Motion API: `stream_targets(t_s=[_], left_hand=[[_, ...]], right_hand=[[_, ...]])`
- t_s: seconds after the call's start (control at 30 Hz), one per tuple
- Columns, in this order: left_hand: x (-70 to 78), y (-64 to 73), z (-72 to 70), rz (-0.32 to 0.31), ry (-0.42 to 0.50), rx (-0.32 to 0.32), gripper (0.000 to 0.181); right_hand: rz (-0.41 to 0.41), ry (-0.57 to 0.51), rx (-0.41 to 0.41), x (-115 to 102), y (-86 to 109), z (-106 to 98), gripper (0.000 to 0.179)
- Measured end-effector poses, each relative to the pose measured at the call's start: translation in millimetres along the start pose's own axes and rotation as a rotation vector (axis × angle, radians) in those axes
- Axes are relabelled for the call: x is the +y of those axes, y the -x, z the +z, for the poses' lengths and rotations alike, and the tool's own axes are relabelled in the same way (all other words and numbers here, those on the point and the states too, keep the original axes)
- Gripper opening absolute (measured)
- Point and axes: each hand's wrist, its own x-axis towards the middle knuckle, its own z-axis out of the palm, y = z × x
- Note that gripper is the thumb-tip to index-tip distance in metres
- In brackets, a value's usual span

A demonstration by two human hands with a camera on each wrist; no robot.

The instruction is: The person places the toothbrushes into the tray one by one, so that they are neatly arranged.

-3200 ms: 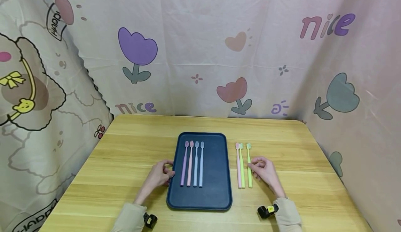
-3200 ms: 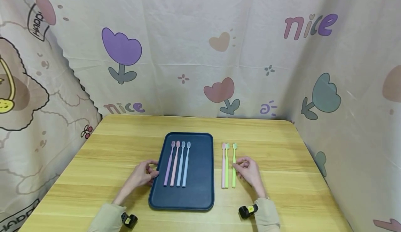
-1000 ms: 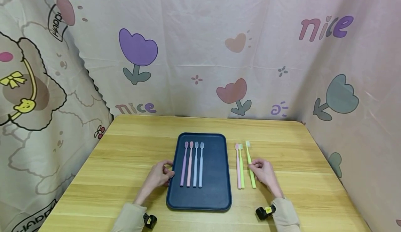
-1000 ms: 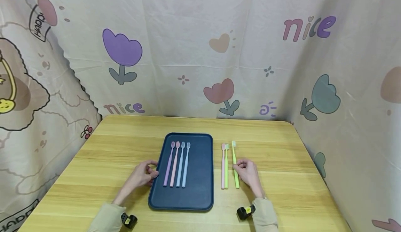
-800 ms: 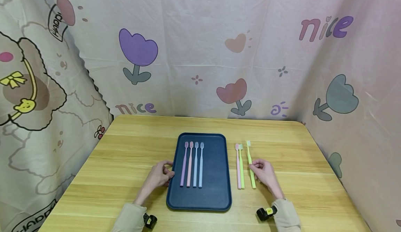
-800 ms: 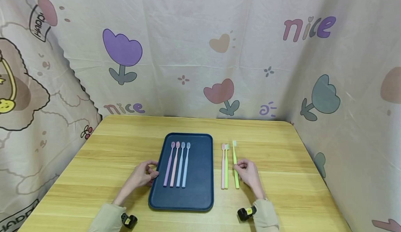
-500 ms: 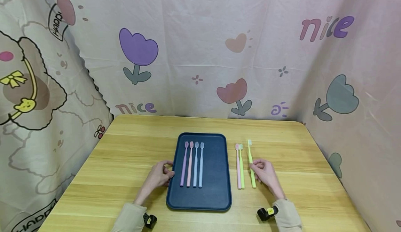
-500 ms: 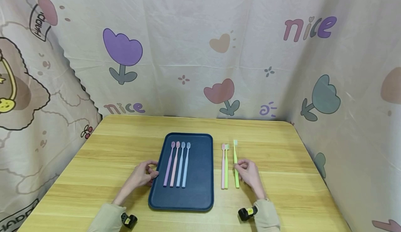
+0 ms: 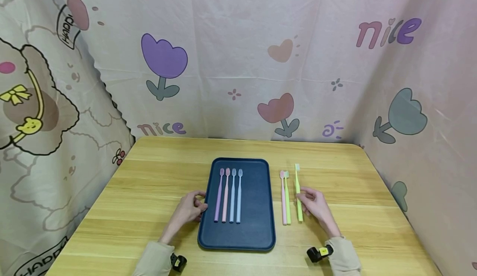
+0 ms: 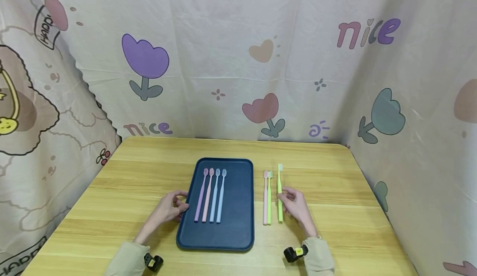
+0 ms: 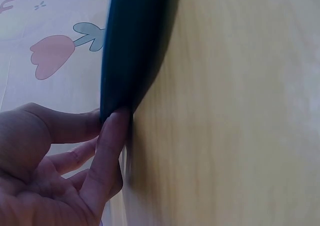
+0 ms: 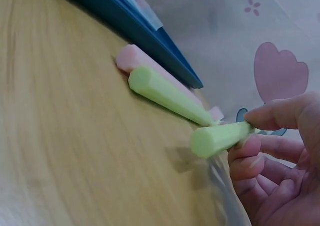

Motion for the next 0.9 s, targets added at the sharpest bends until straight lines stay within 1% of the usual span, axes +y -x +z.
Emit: stream_targets(t_s=[0.2,0.47,0.7,0.9], left_hand=[[0.5,0.7,0.2,-0.002,0.001,0.002,0.036],[-0.9,0.5,1.0,0.003,-0.007,0.007,0.036],[-2.3,-0.3,1.3,0.004,-0.009,0.007,0.036],[-2.9,-1.3,1.4,0.007,-0.012,0.008,0.036]], right_hand=[[-0.015,-0.029,-0.021,-1.3,2.0,1.2,0.046],[-0.026,-0.056,-0.055,-7.8,6.7,6.1,0.045],[-0.057,-0.082,-0.112,-14.9,8.7,10.2,0.048],[-0.071,-0.102,-0.144,-17.3,6.9,17.7,0.048]])
